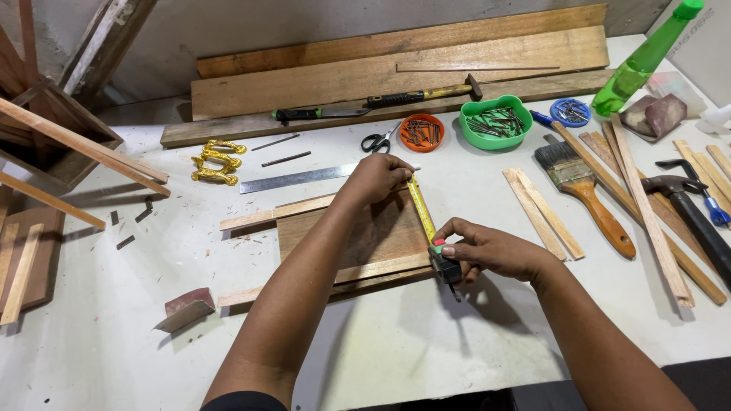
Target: Assemble a small wooden frame by measuring, fitting, and nailing thin wooden strips together.
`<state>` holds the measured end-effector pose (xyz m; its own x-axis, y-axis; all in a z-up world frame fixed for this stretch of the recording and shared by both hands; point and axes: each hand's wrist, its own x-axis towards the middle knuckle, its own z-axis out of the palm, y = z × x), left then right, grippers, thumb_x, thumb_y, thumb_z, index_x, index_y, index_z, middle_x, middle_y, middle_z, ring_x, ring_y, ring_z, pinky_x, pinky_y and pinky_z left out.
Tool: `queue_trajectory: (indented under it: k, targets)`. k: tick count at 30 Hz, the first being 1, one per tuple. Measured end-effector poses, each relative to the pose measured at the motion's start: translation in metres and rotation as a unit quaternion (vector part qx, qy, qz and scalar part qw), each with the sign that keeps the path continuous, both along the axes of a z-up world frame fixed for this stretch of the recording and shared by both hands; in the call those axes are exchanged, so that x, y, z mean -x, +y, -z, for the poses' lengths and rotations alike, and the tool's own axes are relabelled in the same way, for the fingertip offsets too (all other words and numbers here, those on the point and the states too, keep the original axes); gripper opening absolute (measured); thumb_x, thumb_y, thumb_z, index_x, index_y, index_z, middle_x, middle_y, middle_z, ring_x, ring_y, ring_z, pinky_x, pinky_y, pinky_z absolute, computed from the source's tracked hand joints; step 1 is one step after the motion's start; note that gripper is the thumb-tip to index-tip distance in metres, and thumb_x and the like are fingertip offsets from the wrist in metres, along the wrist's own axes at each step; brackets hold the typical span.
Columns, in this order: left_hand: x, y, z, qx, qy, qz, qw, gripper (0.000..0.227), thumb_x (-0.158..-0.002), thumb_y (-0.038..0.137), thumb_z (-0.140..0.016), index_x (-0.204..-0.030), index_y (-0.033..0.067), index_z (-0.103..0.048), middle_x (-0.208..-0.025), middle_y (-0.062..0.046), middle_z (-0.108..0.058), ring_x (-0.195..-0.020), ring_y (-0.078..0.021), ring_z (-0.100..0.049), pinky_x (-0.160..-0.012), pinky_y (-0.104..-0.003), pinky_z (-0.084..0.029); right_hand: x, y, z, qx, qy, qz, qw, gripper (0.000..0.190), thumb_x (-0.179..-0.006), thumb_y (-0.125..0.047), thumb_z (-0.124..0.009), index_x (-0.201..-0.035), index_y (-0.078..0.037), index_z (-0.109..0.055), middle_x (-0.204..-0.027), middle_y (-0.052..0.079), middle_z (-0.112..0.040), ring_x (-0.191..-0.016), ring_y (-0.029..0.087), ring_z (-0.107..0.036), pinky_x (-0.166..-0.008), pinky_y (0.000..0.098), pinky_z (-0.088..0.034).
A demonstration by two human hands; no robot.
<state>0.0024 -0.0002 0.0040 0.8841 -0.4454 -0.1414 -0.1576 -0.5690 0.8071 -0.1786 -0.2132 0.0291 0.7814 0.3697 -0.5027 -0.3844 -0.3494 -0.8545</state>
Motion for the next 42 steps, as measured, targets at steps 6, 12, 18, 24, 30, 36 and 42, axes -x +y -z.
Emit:
queue_trajectory:
  k: [6, 12, 18, 24, 30, 36, 42]
  targets:
    - [0.005, 0.004, -0.01, 0.004, 0.014, -0.01, 1.0, 0.023, -0.096, 0.024, -0.069, -0.112, 0.0108, -0.079, -0.092, -0.005, -0.08, -0.078, -0.0113, -0.074, -0.071, -0.029, -0.06, -0.005, 0.002, -0.006, -0.005, -0.013, -0.005, 1.0, 0.045, -0.095, -0.041, -0.06, -0.13, -0.014, -0.057, -0.088, 0.006, -0.073, -0.071, 0.01, -0.07, -0.062, 0.0243, -0.058]
    - [0.005, 0.01, -0.005, 0.09, 0.125, 0.129, 0.98, 0.027, -0.096, 0.024, -0.075, -0.116, 0.0075, -0.082, -0.085, -0.006, -0.074, -0.069, -0.0129, -0.058, -0.061, -0.028, -0.05, -0.038, 0.016, -0.012, -0.031, -0.078, 0.083, 0.993, 0.048, -0.095, -0.041, -0.063, -0.134, -0.017, -0.047, -0.092, 0.0, -0.066, -0.069, 0.008, -0.062, -0.061, 0.0251, -0.055]
    - [0.016, 0.015, -0.019, -0.001, 0.103, 0.088, 0.991, 0.047, -0.095, 0.049, -0.066, -0.12, 0.0123, -0.079, -0.089, -0.008, -0.073, -0.071, -0.0118, -0.063, -0.06, -0.03, -0.053, -0.057, 0.031, -0.023, -0.013, -0.096, 0.11, 0.989, 0.048, -0.095, -0.044, -0.062, -0.131, -0.017, -0.045, -0.097, 0.005, -0.069, -0.075, 0.008, -0.064, -0.064, 0.0263, -0.057]
    - [0.022, 0.044, -0.011, 0.158, 0.227, 0.102, 0.956, 0.071, -0.095, 0.058, -0.059, -0.149, 0.0127, -0.055, -0.117, -0.009, -0.071, -0.079, -0.0167, -0.063, -0.067, -0.032, -0.056, -0.066, 0.055, -0.017, -0.037, -0.147, 0.087, 0.985, 0.052, -0.093, -0.036, -0.066, -0.137, -0.017, -0.045, -0.11, 0.006, -0.069, -0.091, 0.009, -0.065, -0.073, 0.0248, -0.056]
    - [0.049, 0.116, -0.035, 0.183, 0.063, 0.016, 0.981, 0.084, -0.088, 0.055, -0.069, -0.154, 0.0137, -0.039, -0.126, -0.005, -0.066, -0.103, -0.0136, -0.068, -0.079, -0.035, -0.057, -0.1, 0.12, -0.014, -0.147, -0.246, 0.049, 0.957, 0.057, -0.091, -0.01, -0.072, -0.142, -0.006, -0.045, -0.121, 0.011, -0.065, -0.109, 0.016, -0.069, -0.093, 0.0292, -0.06]
    - [0.076, 0.202, -0.07, 0.144, 0.079, -0.065, 0.984, 0.08, -0.087, 0.056, -0.072, -0.151, 0.0102, -0.057, -0.106, -0.013, -0.071, -0.093, -0.0178, -0.062, -0.074, -0.033, -0.051, -0.117, 0.21, -0.023, -0.199, -0.271, 0.022, 0.942, 0.055, -0.087, -0.004, -0.073, -0.133, -0.007, -0.043, -0.12, 0.009, -0.057, -0.105, 0.018, -0.069, -0.088, 0.0311, -0.062]
    - [0.098, 0.284, -0.078, 0.076, 0.028, -0.159, 0.984, 0.075, -0.077, 0.05, -0.077, -0.139, 0.0092, -0.063, -0.108, -0.016, -0.08, -0.093, -0.0177, -0.076, -0.079, -0.032, -0.06, -0.115, 0.296, -0.025, -0.036, -0.401, -0.056, 0.914, 0.059, -0.082, -0.012, -0.083, -0.128, -0.007, -0.047, -0.113, 0.007, -0.062, -0.1, 0.018, -0.068, -0.083, 0.0324, -0.059]
